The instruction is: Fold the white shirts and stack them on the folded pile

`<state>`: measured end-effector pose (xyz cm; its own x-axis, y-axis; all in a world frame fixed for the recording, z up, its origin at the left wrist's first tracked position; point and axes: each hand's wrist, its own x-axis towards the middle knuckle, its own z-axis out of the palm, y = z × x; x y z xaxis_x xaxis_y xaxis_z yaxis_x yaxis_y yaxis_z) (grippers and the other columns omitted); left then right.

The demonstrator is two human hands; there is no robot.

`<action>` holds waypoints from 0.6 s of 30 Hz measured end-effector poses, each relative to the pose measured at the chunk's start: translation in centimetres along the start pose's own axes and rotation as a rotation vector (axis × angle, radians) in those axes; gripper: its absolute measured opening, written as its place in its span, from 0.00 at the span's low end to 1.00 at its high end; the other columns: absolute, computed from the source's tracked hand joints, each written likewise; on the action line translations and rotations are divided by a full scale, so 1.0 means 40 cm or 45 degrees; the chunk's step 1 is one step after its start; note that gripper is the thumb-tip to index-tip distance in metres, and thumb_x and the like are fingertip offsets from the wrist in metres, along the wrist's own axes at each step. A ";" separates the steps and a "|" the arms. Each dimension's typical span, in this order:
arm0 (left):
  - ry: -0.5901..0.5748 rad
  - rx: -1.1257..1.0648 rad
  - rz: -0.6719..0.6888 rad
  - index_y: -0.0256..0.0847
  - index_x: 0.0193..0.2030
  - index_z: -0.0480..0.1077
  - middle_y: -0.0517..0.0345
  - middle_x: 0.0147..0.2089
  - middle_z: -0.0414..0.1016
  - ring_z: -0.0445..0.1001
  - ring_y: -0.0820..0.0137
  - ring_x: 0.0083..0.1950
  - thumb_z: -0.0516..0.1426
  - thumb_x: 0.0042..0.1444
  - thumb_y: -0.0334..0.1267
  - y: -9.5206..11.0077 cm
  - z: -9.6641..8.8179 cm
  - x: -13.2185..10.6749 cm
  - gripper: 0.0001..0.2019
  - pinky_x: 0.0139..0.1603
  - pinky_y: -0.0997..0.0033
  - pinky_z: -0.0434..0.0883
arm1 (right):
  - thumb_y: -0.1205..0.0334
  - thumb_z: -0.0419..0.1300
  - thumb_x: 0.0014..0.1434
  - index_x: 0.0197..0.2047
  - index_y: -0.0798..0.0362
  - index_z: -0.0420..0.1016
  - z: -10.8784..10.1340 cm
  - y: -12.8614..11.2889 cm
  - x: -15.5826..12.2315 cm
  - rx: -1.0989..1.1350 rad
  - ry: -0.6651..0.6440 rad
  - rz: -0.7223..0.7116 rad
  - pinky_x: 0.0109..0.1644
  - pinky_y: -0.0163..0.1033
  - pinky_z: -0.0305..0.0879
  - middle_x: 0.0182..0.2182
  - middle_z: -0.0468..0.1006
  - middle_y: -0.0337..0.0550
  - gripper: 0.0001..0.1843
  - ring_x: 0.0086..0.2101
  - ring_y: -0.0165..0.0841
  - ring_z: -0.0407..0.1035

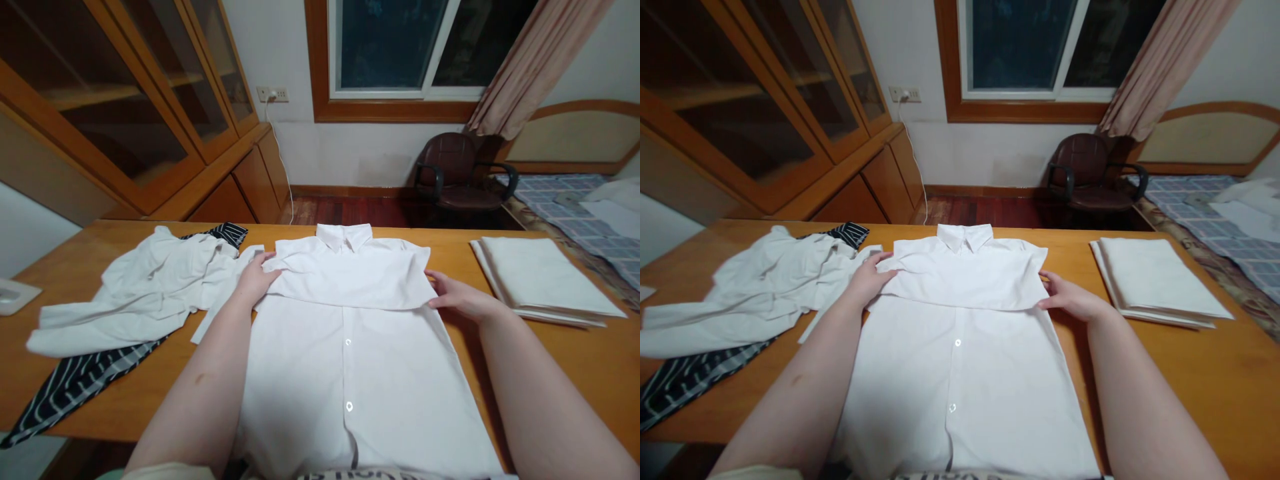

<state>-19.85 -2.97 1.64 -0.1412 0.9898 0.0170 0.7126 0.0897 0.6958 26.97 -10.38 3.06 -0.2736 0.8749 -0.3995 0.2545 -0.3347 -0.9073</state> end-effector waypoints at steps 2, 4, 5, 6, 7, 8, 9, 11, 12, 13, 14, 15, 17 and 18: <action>0.193 -0.078 -0.039 0.43 0.55 0.67 0.53 0.54 0.72 0.72 0.62 0.51 0.60 0.47 0.43 -0.008 0.009 0.008 0.26 0.54 0.64 0.68 | 0.57 0.71 0.37 0.64 0.53 0.51 -0.003 -0.001 -0.005 -0.219 0.024 0.056 0.49 0.43 0.67 0.47 0.76 0.51 0.54 0.45 0.42 0.72; 0.313 -0.168 -0.061 0.43 0.56 0.65 0.53 0.54 0.71 0.72 0.64 0.51 0.59 0.49 0.43 -0.017 0.019 0.015 0.26 0.53 0.66 0.68 | 0.58 0.69 0.40 0.62 0.55 0.56 -0.002 0.000 -0.004 -0.520 0.151 0.130 0.46 0.41 0.67 0.44 0.77 0.51 0.47 0.42 0.41 0.73; 0.337 -0.190 -0.073 0.43 0.56 0.65 0.53 0.53 0.72 0.73 0.65 0.50 0.58 0.50 0.43 -0.021 0.022 0.018 0.25 0.52 0.66 0.68 | 0.58 0.68 0.42 0.59 0.56 0.62 0.002 0.000 -0.002 -0.683 0.236 0.160 0.44 0.40 0.66 0.42 0.78 0.51 0.40 0.40 0.41 0.73; 0.349 -0.191 -0.083 0.42 0.56 0.64 0.53 0.53 0.72 0.73 0.65 0.49 0.58 0.50 0.43 -0.024 0.025 0.019 0.25 0.52 0.66 0.69 | 0.57 0.66 0.45 0.54 0.56 0.67 0.010 -0.001 0.001 -0.838 0.315 0.186 0.42 0.39 0.65 0.40 0.78 0.51 0.32 0.39 0.41 0.73; 0.343 -0.174 -0.086 0.42 0.56 0.65 0.52 0.52 0.72 0.73 0.65 0.49 0.58 0.50 0.43 -0.027 0.027 0.020 0.25 0.52 0.66 0.68 | 0.55 0.63 0.48 0.49 0.56 0.70 0.021 -0.004 0.005 -0.977 0.375 0.212 0.40 0.39 0.64 0.39 0.78 0.51 0.25 0.37 0.40 0.73; 0.329 -0.144 -0.082 0.41 0.56 0.65 0.51 0.53 0.72 0.73 0.64 0.50 0.59 0.50 0.43 -0.029 0.029 0.020 0.25 0.53 0.65 0.68 | 0.55 0.61 0.50 0.44 0.55 0.72 0.034 -0.009 0.009 -1.099 0.422 0.237 0.38 0.38 0.63 0.37 0.78 0.51 0.19 0.37 0.40 0.72; 0.311 -0.107 -0.070 0.40 0.55 0.65 0.50 0.53 0.72 0.72 0.63 0.50 0.59 0.50 0.43 -0.029 0.031 0.021 0.25 0.53 0.65 0.67 | 0.55 0.58 0.52 0.41 0.54 0.72 0.049 -0.015 0.012 -1.208 0.462 0.260 0.37 0.38 0.62 0.36 0.78 0.51 0.15 0.36 0.40 0.72; 0.275 -0.036 -0.042 0.40 0.55 0.66 0.49 0.54 0.71 0.71 0.62 0.52 0.60 0.49 0.42 -0.030 0.033 0.021 0.25 0.55 0.64 0.67 | 0.58 0.56 0.53 0.38 0.53 0.72 0.079 -0.031 0.015 -1.389 0.540 0.279 0.34 0.38 0.59 0.34 0.78 0.51 0.10 0.35 0.41 0.72; 0.264 -0.011 -0.037 0.40 0.55 0.66 0.49 0.55 0.71 0.71 0.62 0.52 0.60 0.49 0.42 -0.029 0.033 0.022 0.24 0.55 0.64 0.66 | 0.60 0.55 0.53 0.37 0.52 0.72 0.090 -0.040 0.013 -1.459 0.581 0.280 0.33 0.38 0.58 0.33 0.78 0.51 0.09 0.35 0.41 0.71; 0.255 0.006 -0.042 0.41 0.54 0.67 0.49 0.54 0.71 0.71 0.62 0.52 0.60 0.50 0.42 -0.029 0.032 0.023 0.24 0.55 0.63 0.66 | 0.61 0.54 0.53 0.36 0.52 0.72 0.098 -0.049 0.010 -1.509 0.625 0.278 0.32 0.37 0.56 0.32 0.77 0.50 0.09 0.34 0.40 0.71; 0.256 0.018 -0.058 0.41 0.54 0.67 0.49 0.54 0.72 0.71 0.62 0.52 0.60 0.49 0.42 -0.029 0.031 0.024 0.24 0.54 0.63 0.66 | 0.61 0.54 0.53 0.36 0.51 0.72 0.100 -0.056 0.004 -1.537 0.676 0.276 0.31 0.37 0.56 0.32 0.77 0.50 0.08 0.33 0.40 0.71; 0.255 0.024 -0.079 0.41 0.54 0.67 0.49 0.53 0.72 0.72 0.62 0.51 0.60 0.49 0.41 -0.029 0.029 0.026 0.24 0.54 0.63 0.67 | 0.60 0.54 0.54 0.36 0.50 0.72 0.098 -0.062 -0.002 -1.548 0.733 0.280 0.31 0.38 0.55 0.31 0.77 0.50 0.08 0.33 0.40 0.71; 0.249 0.024 -0.116 0.40 0.55 0.66 0.49 0.51 0.73 0.72 0.62 0.50 0.60 0.49 0.41 -0.030 0.027 0.028 0.25 0.53 0.64 0.67 | 0.56 0.54 0.55 0.37 0.50 0.72 0.083 -0.067 -0.014 -1.540 0.855 0.306 0.31 0.38 0.56 0.31 0.77 0.51 0.10 0.33 0.41 0.71; 0.240 0.022 -0.121 0.40 0.55 0.66 0.50 0.51 0.73 0.72 0.62 0.50 0.60 0.48 0.41 -0.031 0.027 0.029 0.25 0.53 0.64 0.67 | 0.55 0.54 0.55 0.37 0.50 0.72 0.072 -0.065 -0.018 -1.532 0.896 0.327 0.30 0.38 0.56 0.31 0.77 0.52 0.11 0.33 0.41 0.71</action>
<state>-20.14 -1.80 0.03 -0.3335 0.9387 0.0869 0.7012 0.1854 0.6884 23.82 -11.15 5.32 0.3219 0.9447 -0.0618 0.9462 -0.3233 -0.0141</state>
